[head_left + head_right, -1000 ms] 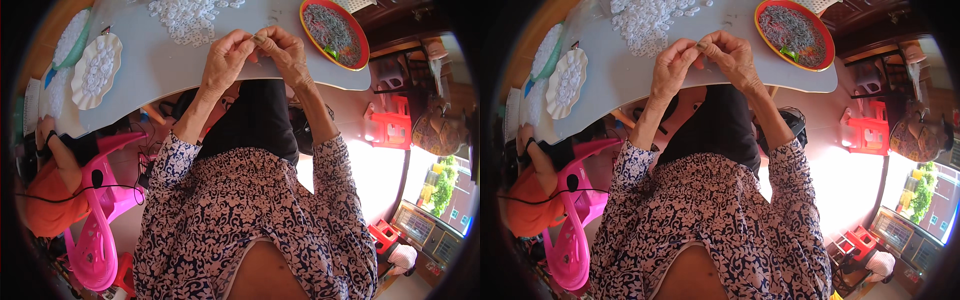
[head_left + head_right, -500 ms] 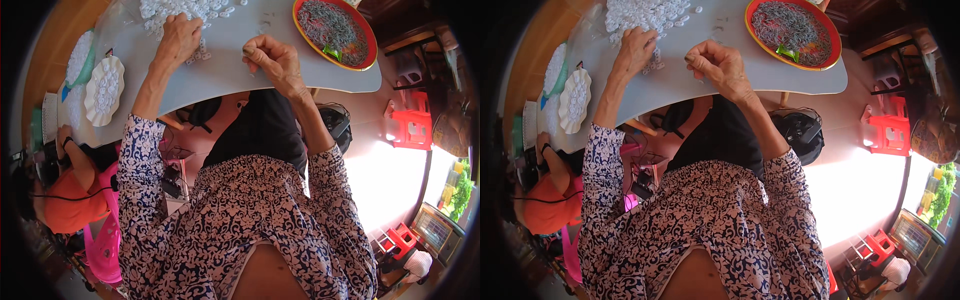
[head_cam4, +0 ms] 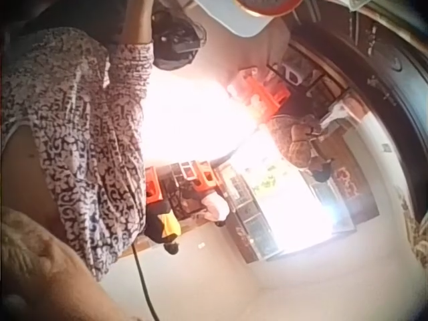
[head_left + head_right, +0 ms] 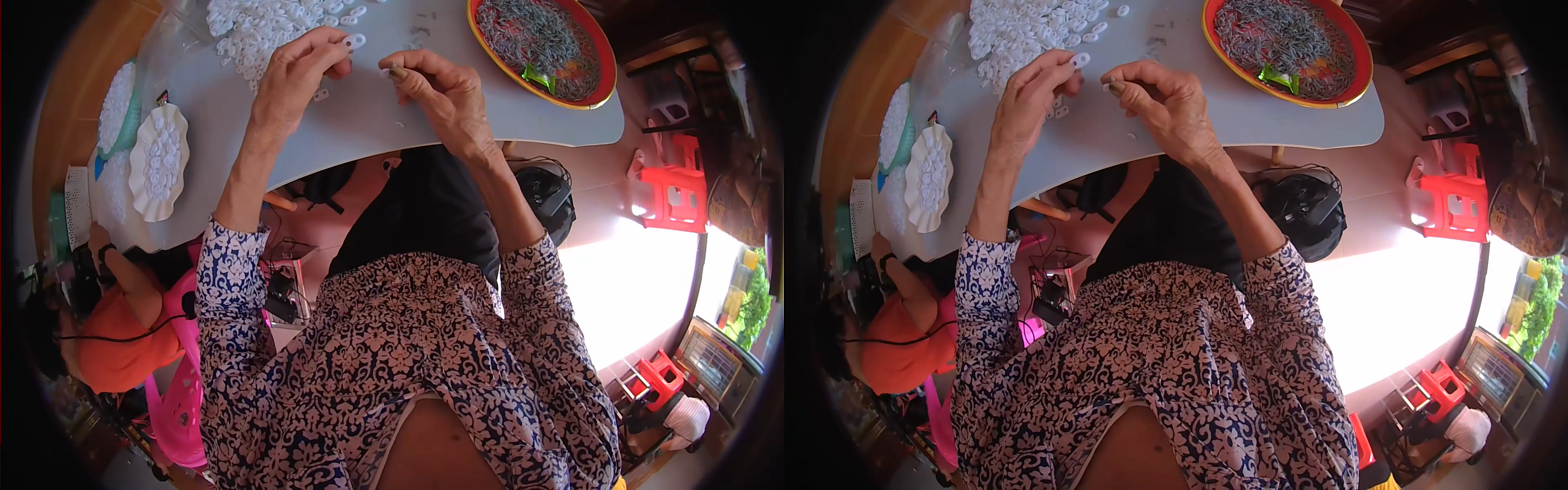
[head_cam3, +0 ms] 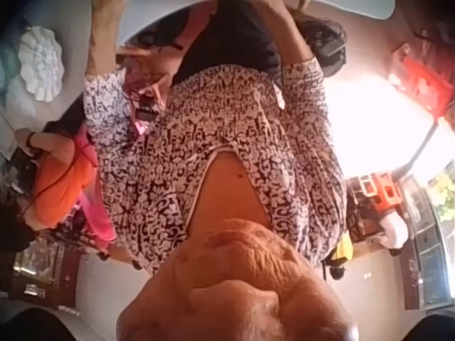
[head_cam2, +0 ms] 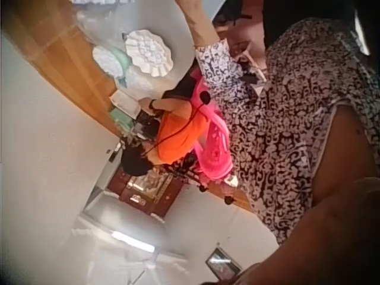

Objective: Assembling or sorting small white plastic components on a table.

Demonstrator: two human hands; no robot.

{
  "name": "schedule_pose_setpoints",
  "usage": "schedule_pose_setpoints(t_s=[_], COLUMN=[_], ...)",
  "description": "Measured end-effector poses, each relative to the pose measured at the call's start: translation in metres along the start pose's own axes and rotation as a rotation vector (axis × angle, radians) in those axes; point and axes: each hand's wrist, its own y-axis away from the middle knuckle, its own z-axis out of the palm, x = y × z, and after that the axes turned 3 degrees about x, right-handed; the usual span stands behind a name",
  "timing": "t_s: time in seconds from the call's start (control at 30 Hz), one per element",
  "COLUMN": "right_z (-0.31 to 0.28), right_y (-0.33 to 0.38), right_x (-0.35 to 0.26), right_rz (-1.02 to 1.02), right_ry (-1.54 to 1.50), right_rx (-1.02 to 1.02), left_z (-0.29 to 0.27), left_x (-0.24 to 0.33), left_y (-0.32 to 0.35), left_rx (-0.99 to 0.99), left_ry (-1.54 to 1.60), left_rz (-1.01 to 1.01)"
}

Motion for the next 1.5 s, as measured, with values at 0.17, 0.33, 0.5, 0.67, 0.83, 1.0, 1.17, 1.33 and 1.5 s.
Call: schedule_pose_setpoints(t_s=[0.17, 0.33, 0.5, 0.67, 0.83, 1.0, 1.17, 1.33, 1.5], right_z=[0.000, 0.001, 0.008, 0.010, 0.009, 0.009, 0.008, 0.007, 0.006], right_y=[0.001, -0.001, -0.001, -0.001, -0.001, 0.000, 0.001, 0.001, 0.001], right_x=[0.000, -0.003, 0.002, 0.001, 0.001, -0.002, 0.000, 0.000, 0.002], right_rz=[0.023, 0.024, -0.030, -0.065, -0.105, -0.052, -0.007, -0.015, -0.020], right_ry=[-0.081, -0.193, -0.086, 0.083, 0.120, 0.074, -0.023, -0.015, -0.101], right_rx=[0.040, 0.046, 0.096, 0.142, 0.184, 0.157, 0.130, 0.113, 0.111], left_z=[0.022, 0.033, 0.054, 0.061, 0.055, 0.052, 0.044, 0.045, 0.039], left_x=[-0.005, -0.005, 0.001, 0.006, 0.020, 0.009, 0.000, 0.002, 0.000], left_y=[0.016, 0.021, 0.024, 0.029, 0.035, 0.035, 0.028, 0.029, 0.030], left_rx=[-0.082, -0.058, 0.155, 0.183, 0.067, 0.059, 0.045, 0.056, 0.021], left_ry=[0.596, 0.124, -0.226, -0.312, -0.268, -0.192, -0.160, -0.138, -0.049], left_rz=[-0.172, 0.086, 0.320, 0.323, 0.184, 0.170, 0.229, 0.203, 0.237])
